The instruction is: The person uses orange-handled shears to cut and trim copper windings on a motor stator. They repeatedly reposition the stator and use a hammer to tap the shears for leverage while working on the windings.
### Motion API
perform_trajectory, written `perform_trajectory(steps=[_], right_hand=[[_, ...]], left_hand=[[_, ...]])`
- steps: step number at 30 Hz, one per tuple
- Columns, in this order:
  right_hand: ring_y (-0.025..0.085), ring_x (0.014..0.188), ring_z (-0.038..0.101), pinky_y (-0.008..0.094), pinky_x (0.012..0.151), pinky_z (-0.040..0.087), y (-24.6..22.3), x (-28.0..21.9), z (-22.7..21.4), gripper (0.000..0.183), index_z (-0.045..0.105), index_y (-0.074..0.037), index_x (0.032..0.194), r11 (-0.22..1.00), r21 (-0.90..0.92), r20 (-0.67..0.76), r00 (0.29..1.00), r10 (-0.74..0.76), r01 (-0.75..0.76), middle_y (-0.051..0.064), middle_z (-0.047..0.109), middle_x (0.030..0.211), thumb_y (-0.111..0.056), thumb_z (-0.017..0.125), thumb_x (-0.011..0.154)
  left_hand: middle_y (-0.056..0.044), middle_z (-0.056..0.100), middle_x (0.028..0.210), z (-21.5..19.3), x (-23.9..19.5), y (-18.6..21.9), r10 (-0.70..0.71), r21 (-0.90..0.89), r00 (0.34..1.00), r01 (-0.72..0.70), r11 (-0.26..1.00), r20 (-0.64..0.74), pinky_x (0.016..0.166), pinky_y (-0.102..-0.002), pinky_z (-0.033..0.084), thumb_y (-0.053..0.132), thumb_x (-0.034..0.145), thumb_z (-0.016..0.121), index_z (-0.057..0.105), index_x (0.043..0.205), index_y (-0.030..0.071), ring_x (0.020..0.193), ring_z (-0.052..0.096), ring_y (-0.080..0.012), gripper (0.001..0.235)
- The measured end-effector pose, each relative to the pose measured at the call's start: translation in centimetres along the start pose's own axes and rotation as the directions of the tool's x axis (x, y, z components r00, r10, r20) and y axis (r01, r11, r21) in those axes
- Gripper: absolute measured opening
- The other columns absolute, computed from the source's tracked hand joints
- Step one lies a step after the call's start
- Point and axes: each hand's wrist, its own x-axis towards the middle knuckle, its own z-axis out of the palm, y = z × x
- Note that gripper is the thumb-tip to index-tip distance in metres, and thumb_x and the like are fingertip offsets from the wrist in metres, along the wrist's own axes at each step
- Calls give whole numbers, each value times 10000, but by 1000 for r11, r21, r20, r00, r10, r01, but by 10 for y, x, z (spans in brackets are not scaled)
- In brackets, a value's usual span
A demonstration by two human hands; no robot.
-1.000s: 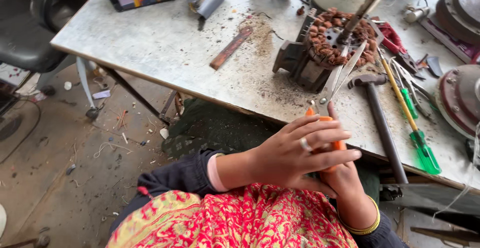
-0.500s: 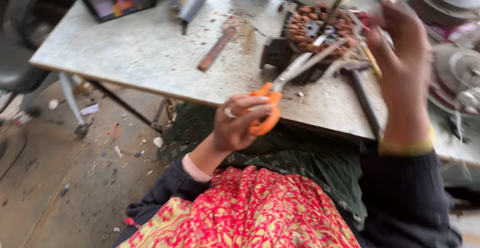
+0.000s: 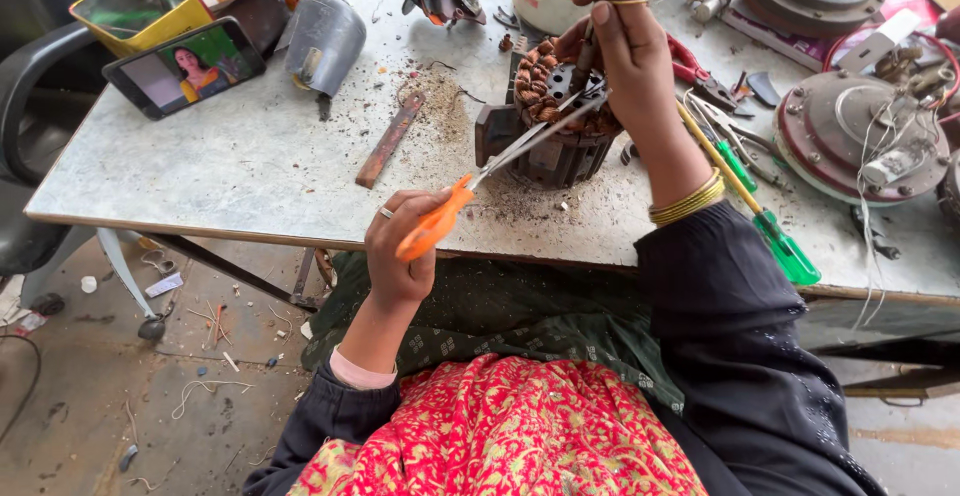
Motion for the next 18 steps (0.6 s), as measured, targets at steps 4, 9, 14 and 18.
perform_trajectory(steps=[4, 9, 14, 18], right_hand=[[101, 789, 656, 244, 703, 552, 4, 1, 2, 247, 571, -50, 1339, 999, -35, -35, 999, -34, 32, 108, 714, 955, -218, 432, 1224], [133, 850, 716, 261, 697, 581, 6, 1, 1, 270, 567, -30, 1342, 997, -21, -20, 997, -78, 77, 113, 711, 967, -239, 437, 1230], [140, 856, 723, 261, 673, 579, 3, 3, 4, 269, 572, -29, 1345, 997, -28, -33, 997, -75, 74, 108, 699, 945, -235, 442, 1231], [137, 835, 717, 265, 679, 569, 1, 2, 5, 266, 573, -33, 1344, 998, -15, -34, 997, -69, 68, 105, 701, 952, -235, 442, 1231]], left_hand=[[-140, 722, 975, -1, 7, 2, 22, -13, 1000, -23, 1000, -15, 791, -368, 579, 241, 1149, 492, 642, 1010, 22, 922, 739, -322, 300], [-114, 724, 865, -13, 15, 19, -205, 127, 977, 196, 972, 61, 668, -369, 540, 163, 1110, 489, 706, 995, 12, 745, 709, -269, 289], [-58, 757, 821, -20, 30, 32, -321, 105, 939, 309, 945, 126, 659, -330, 539, 214, 1115, 474, 700, 982, 24, 703, 730, -210, 324], [-47, 759, 795, -25, 36, 35, -418, 59, 892, 414, 908, 174, 630, -294, 533, 245, 1109, 468, 723, 1006, 30, 659, 720, -154, 350]])
